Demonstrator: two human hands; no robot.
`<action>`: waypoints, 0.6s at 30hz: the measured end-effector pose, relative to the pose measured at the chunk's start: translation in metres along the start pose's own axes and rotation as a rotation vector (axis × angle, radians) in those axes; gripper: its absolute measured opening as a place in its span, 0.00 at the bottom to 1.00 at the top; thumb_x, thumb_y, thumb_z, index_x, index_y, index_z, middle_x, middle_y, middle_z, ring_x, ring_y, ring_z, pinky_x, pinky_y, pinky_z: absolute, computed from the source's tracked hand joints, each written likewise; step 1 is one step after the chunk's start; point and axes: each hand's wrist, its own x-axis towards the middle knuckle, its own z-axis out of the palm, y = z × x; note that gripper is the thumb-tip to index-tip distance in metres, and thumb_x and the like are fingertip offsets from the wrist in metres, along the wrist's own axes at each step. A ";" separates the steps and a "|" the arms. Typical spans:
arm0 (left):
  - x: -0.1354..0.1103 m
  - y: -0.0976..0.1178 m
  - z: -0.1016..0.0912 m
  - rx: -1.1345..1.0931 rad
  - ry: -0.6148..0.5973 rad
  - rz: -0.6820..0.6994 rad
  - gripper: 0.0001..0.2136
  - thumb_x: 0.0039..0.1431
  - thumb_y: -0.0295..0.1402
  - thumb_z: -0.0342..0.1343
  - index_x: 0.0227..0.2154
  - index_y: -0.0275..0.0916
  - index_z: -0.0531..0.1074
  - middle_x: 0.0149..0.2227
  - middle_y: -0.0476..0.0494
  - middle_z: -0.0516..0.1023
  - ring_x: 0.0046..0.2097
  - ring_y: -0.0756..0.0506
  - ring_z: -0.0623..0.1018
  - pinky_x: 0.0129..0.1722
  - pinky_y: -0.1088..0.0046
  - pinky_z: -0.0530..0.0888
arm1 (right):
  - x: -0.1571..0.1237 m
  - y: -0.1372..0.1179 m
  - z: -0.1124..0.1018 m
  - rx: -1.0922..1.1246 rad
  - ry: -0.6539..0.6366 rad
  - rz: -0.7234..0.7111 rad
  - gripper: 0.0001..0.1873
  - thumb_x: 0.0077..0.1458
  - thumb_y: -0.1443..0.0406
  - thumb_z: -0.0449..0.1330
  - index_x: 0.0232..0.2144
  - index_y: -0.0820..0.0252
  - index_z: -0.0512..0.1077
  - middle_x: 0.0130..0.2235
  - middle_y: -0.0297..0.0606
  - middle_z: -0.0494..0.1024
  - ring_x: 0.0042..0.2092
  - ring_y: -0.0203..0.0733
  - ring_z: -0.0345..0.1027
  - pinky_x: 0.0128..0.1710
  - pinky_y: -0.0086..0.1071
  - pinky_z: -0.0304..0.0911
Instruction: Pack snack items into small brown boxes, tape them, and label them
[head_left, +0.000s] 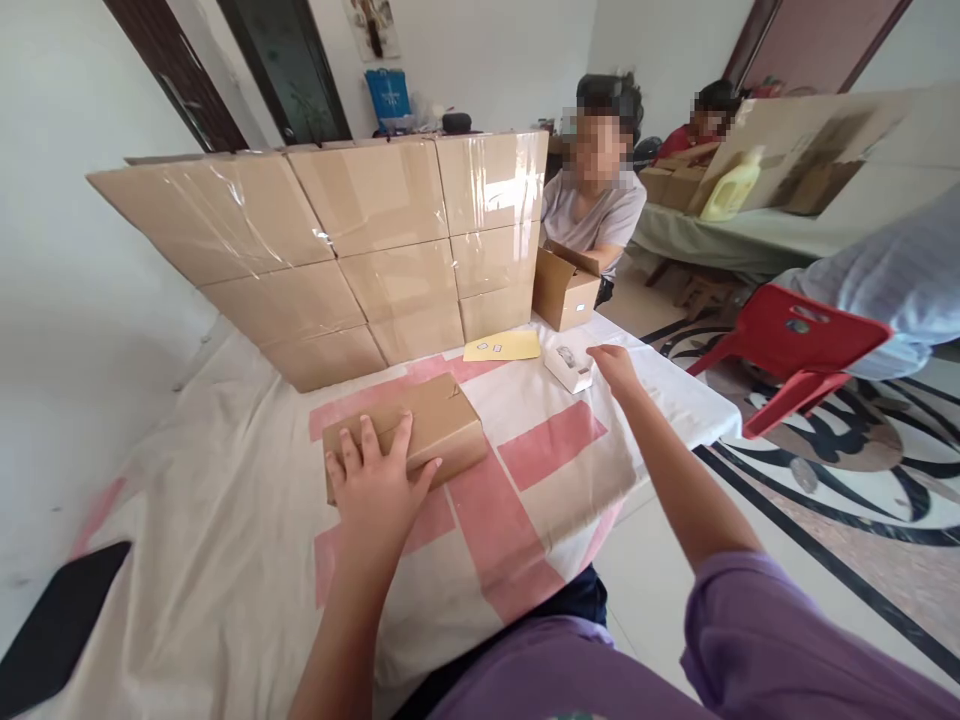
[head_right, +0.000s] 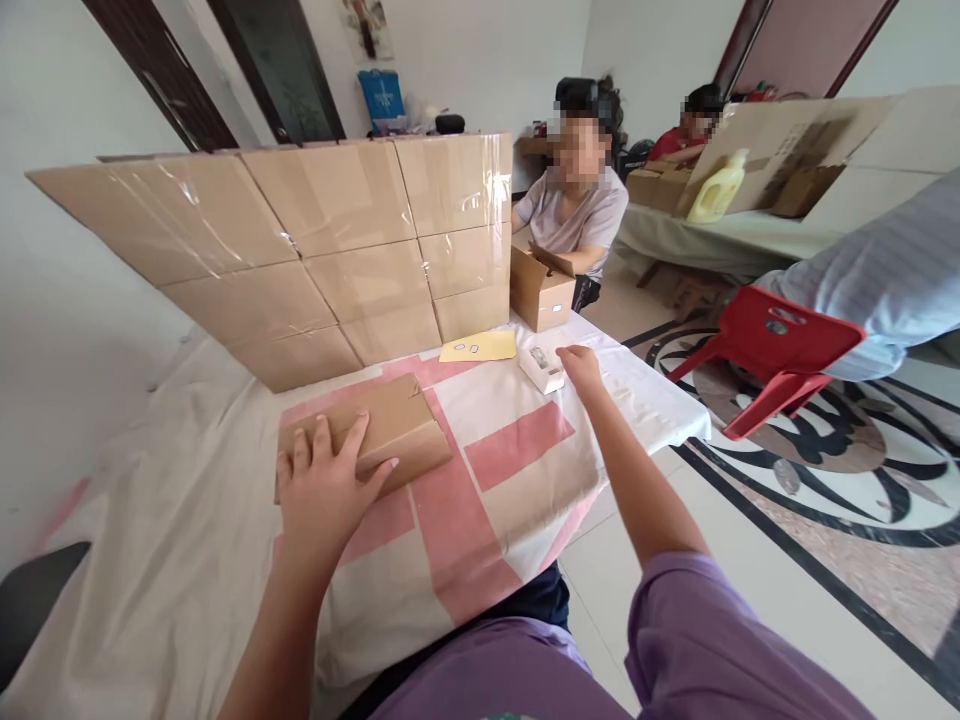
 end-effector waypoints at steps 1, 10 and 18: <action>-0.001 0.001 0.000 -0.034 0.013 -0.008 0.32 0.58 0.50 0.63 0.63 0.46 0.72 0.70 0.24 0.61 0.70 0.11 0.56 0.63 0.22 0.50 | 0.012 0.000 -0.007 -0.033 -0.085 0.058 0.12 0.59 0.61 0.60 0.34 0.64 0.78 0.39 0.45 0.79 0.39 0.44 0.70 0.38 0.35 0.65; -0.005 0.004 0.001 -0.135 0.092 -0.049 0.31 0.55 0.52 0.65 0.61 0.51 0.74 0.69 0.30 0.65 0.70 0.13 0.57 0.65 0.24 0.47 | 0.046 -0.029 -0.005 -0.246 -0.474 0.292 0.13 0.54 0.65 0.69 0.22 0.63 0.71 0.21 0.32 0.66 0.22 0.29 0.50 0.19 0.27 0.45; -0.006 0.004 0.003 0.038 0.064 0.002 0.31 0.58 0.48 0.64 0.63 0.44 0.72 0.68 0.20 0.64 0.69 0.11 0.58 0.62 0.21 0.52 | 0.041 -0.037 0.000 -0.269 -0.379 0.122 0.11 0.66 0.59 0.64 0.39 0.64 0.74 0.34 0.35 0.76 0.30 0.33 0.70 0.30 0.29 0.71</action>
